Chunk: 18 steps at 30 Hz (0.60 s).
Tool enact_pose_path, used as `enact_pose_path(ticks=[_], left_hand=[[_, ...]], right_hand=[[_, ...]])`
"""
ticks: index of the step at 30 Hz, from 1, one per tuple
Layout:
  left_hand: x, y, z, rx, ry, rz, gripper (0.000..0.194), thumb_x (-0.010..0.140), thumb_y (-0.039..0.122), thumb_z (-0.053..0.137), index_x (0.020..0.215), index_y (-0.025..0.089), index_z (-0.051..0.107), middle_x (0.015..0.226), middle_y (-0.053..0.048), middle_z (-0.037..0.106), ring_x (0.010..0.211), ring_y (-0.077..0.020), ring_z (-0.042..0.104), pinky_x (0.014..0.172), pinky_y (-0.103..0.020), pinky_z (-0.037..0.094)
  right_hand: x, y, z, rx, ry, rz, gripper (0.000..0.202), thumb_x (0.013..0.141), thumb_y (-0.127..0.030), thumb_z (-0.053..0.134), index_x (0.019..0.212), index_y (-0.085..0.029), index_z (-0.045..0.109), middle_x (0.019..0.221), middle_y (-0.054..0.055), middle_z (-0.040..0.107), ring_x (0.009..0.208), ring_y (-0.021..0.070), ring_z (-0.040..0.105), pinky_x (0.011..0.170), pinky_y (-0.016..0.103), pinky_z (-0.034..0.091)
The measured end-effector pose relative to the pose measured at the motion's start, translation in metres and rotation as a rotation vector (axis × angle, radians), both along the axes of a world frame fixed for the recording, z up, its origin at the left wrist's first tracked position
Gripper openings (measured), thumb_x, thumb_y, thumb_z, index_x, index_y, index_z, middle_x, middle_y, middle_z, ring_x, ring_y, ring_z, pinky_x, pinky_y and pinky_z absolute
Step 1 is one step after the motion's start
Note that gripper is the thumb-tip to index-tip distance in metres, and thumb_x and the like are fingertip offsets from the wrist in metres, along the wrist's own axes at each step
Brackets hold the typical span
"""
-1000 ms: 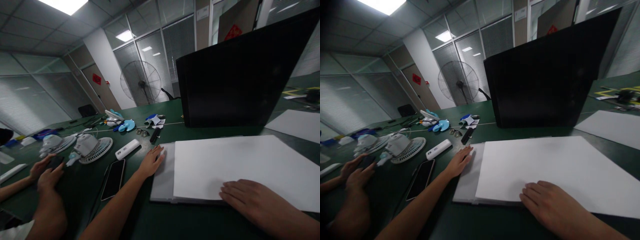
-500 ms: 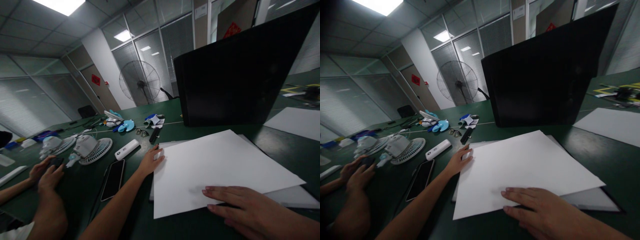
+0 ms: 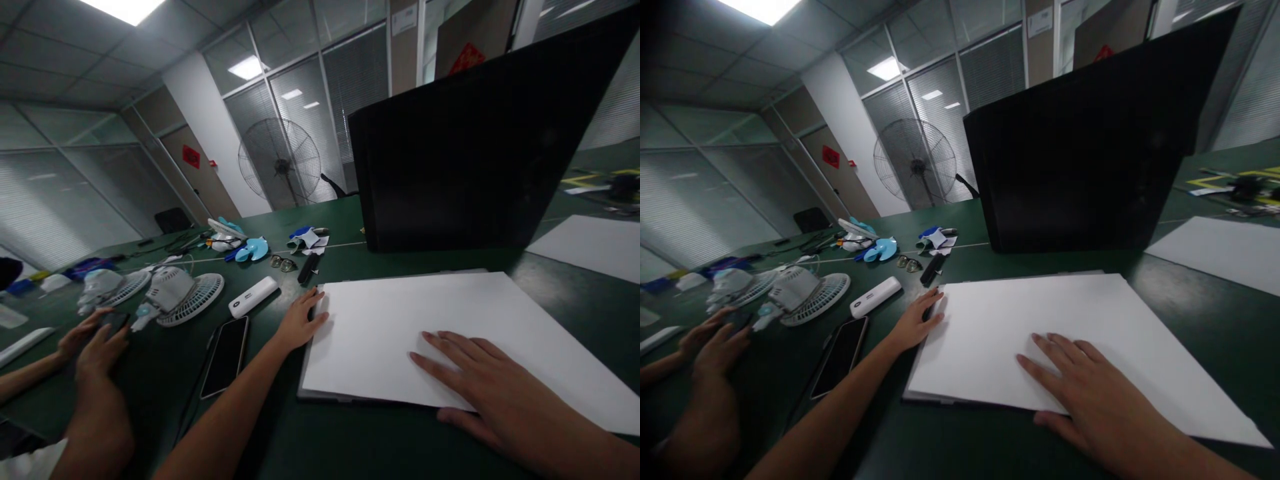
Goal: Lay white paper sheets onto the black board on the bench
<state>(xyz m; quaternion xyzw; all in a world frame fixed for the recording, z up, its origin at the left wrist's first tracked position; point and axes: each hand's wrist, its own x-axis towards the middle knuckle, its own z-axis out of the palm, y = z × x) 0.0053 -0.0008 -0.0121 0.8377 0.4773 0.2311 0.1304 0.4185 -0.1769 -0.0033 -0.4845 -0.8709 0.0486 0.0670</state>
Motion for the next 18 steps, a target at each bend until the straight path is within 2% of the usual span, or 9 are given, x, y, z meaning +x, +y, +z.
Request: enact_pose_path(ticks=[4, 8, 12, 15, 18], left_hand=[[-0.001, 0.001, -0.001, 0.010, 0.016, -0.009, 0.060, 0.097, 0.043, 0.072, 0.151, 0.019, 0.064, 0.166, -0.019, 0.049, 0.152, -0.0398, 0.050, 0.128, -0.061, 0.036], [0.000, 0.001, 0.000, 0.000, 0.028, -0.013, 0.051, 0.099, 0.034, 0.069, 0.149, 0.022, 0.067, 0.168, -0.017, 0.047, 0.152, -0.0391, 0.050, 0.127, -0.060, 0.037], [0.003, -0.001, 0.003, -0.015, 0.038, 0.022, 0.048, 0.101, 0.036, 0.065, 0.148, 0.022, 0.068, 0.169, -0.016, 0.045, 0.153, -0.0378, 0.050, 0.128, -0.058, 0.038], [0.005, -0.003, 0.005, -0.018, 0.045, 0.035, 0.049, 0.101, 0.038, 0.066, 0.146, 0.022, 0.070, 0.168, -0.016, 0.047, 0.152, -0.0377, 0.051, 0.128, -0.057, 0.038], [0.006, -0.004, 0.007, -0.014, 0.044, 0.038, 0.048, 0.100, 0.038, 0.067, 0.146, 0.025, 0.071, 0.166, -0.014, 0.050, 0.152, -0.0367, 0.051, 0.129, -0.056, 0.038]], right_hand=[[0.000, 0.001, 0.006, -0.033, 0.027, 0.041, 0.070, 0.102, -0.071, 0.049, 0.165, -0.052, 0.026, 0.171, 0.003, 0.026, 0.151, 0.0452, 0.041, 0.111, 0.080, 0.044], [-0.001, 0.002, 0.009, -0.046, 0.029, 0.047, 0.070, 0.102, -0.069, 0.050, 0.165, -0.051, 0.026, 0.171, 0.003, 0.024, 0.152, 0.0457, 0.040, 0.111, 0.079, 0.045], [-0.002, -0.001, 0.007, 0.031, 0.033, 0.055, 0.069, 0.102, -0.070, 0.050, 0.164, -0.051, 0.030, 0.169, 0.003, 0.032, 0.146, 0.0443, 0.048, 0.106, 0.077, 0.051], [-0.001, -0.002, 0.003, 0.143, 0.050, 0.106, 0.069, 0.100, -0.067, 0.056, 0.164, -0.048, 0.036, 0.164, 0.004, 0.043, 0.137, 0.0414, 0.058, 0.102, 0.069, 0.058], [0.016, 0.006, -0.001, 0.249, 0.029, 0.124, 0.069, 0.100, -0.064, 0.057, 0.164, -0.047, 0.037, 0.159, 0.003, 0.050, 0.129, 0.0369, 0.065, 0.099, 0.062, 0.062]])
